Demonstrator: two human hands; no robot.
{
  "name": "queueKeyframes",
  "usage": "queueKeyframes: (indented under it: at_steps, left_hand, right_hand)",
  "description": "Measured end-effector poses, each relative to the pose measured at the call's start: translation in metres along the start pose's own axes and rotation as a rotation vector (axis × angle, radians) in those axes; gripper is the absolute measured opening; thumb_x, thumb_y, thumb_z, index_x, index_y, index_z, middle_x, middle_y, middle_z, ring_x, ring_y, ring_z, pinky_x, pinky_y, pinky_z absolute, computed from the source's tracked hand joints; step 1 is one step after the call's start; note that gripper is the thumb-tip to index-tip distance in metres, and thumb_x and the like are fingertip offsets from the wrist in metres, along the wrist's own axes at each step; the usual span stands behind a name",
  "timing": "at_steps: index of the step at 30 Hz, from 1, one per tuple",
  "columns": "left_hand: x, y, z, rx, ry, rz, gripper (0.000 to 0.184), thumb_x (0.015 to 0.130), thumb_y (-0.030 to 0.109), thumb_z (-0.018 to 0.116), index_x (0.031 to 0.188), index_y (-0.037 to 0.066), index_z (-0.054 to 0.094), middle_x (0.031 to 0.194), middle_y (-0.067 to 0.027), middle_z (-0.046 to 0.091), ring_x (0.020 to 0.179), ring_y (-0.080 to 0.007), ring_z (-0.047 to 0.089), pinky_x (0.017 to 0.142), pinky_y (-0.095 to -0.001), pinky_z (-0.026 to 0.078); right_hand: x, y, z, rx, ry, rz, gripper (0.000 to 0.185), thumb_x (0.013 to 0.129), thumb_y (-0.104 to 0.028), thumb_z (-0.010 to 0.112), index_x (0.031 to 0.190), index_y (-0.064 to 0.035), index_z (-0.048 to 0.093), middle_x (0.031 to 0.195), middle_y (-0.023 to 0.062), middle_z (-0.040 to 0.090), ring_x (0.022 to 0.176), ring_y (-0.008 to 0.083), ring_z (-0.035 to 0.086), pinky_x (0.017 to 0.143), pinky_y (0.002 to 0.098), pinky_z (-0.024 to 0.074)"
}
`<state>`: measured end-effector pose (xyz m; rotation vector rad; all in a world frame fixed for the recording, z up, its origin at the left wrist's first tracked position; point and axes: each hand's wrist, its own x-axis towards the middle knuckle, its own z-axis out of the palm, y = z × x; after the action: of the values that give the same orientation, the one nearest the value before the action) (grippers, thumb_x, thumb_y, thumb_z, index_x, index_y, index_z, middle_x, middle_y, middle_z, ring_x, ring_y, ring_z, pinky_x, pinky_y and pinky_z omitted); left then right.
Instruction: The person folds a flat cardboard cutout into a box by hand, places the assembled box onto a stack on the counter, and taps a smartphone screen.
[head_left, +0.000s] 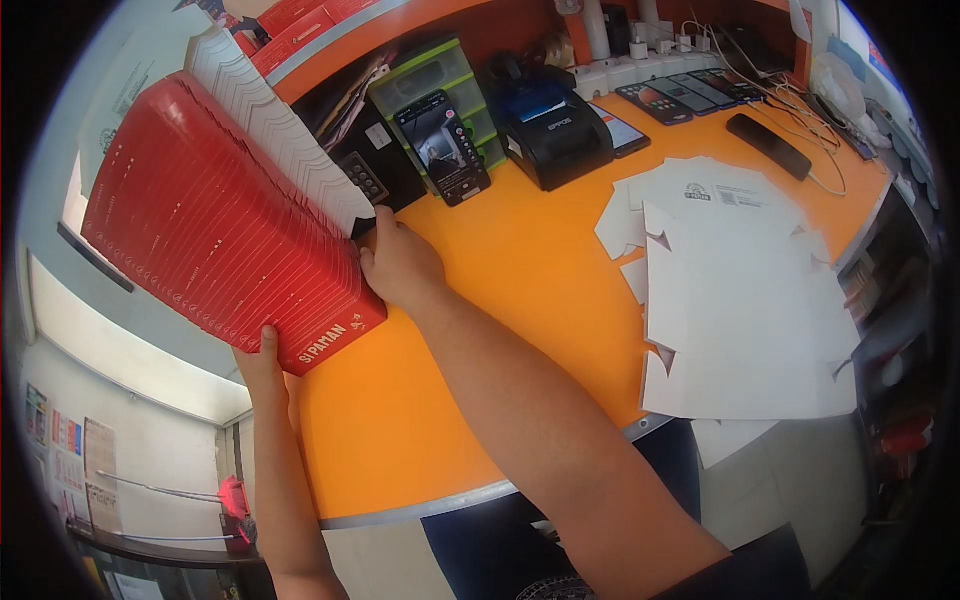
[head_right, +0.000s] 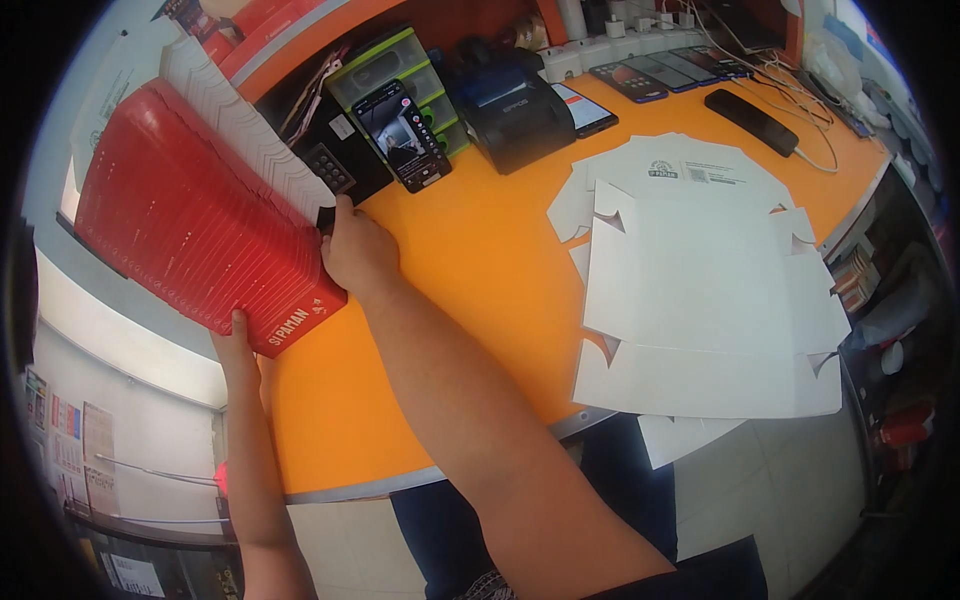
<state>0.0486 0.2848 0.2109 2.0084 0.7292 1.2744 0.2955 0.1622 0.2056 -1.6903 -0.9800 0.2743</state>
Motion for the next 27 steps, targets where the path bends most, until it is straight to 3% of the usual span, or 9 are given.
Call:
queueKeyframes:
  at_steps: [2,5,14,17,27]
  left_hand:
    - [-0.0004,0.0008,0.0005,-0.011,-0.005,0.007,0.083,0.097,0.047,0.066,0.151,-0.001,0.028,0.145,-0.0173,0.047,0.132,-0.0288,0.049,0.112,-0.0407,0.039]
    - [0.0006,0.0009,0.0021,-0.035,0.045,-0.031,0.099,0.085,0.057,0.076,0.151,0.000,0.029,0.142,-0.0169,0.049,0.132,-0.0287,0.049,0.112,-0.0425,0.039]
    - [0.0001,0.0044,0.0035,-0.044,0.037,-0.024,0.102,0.083,0.058,0.077,0.152,0.000,0.028,0.144,-0.0172,0.048,0.133,-0.0289,0.048,0.113,-0.0430,0.038]
    - [-0.0006,0.0007,0.0017,-0.006,0.020,-0.005,0.090,0.094,0.052,0.068,0.153,-0.001,0.026,0.146,-0.0175,0.047,0.134,-0.0291,0.047,0.113,-0.0408,0.038]
    - [-0.0009,0.0028,0.0005,0.017,0.006,-0.025,0.090,0.093,0.053,0.068,0.153,-0.001,0.026,0.147,-0.0176,0.046,0.134,-0.0288,0.047,0.113,-0.0407,0.038]
  right_hand:
    - [-0.0002,-0.0006,-0.0010,-0.005,-0.006,0.004,0.054,0.092,-0.023,0.063,0.138,-0.0046,0.041,0.115,0.0247,0.066,0.108,0.0431,0.064,0.092,0.0521,0.0514]
    - [0.0002,0.0001,-0.0002,-0.010,-0.001,-0.003,0.054,0.093,-0.023,0.063,0.138,-0.0044,0.041,0.115,0.0244,0.066,0.108,0.0432,0.064,0.092,0.0521,0.0514]
    - [-0.0005,-0.0002,-0.0003,0.002,0.004,-0.005,0.054,0.092,-0.023,0.063,0.138,-0.0046,0.040,0.116,0.0242,0.066,0.108,0.0430,0.064,0.092,0.0519,0.0513]
    - [-0.0002,-0.0007,-0.0006,0.002,0.005,-0.002,0.054,0.092,-0.023,0.063,0.138,-0.0046,0.041,0.116,0.0244,0.066,0.109,0.0429,0.064,0.093,0.0517,0.0512]
    - [0.0003,-0.0007,0.0000,-0.006,0.009,0.003,0.055,0.092,-0.022,0.063,0.139,-0.0042,0.041,0.116,0.0234,0.066,0.108,0.0419,0.065,0.093,0.0506,0.0519]
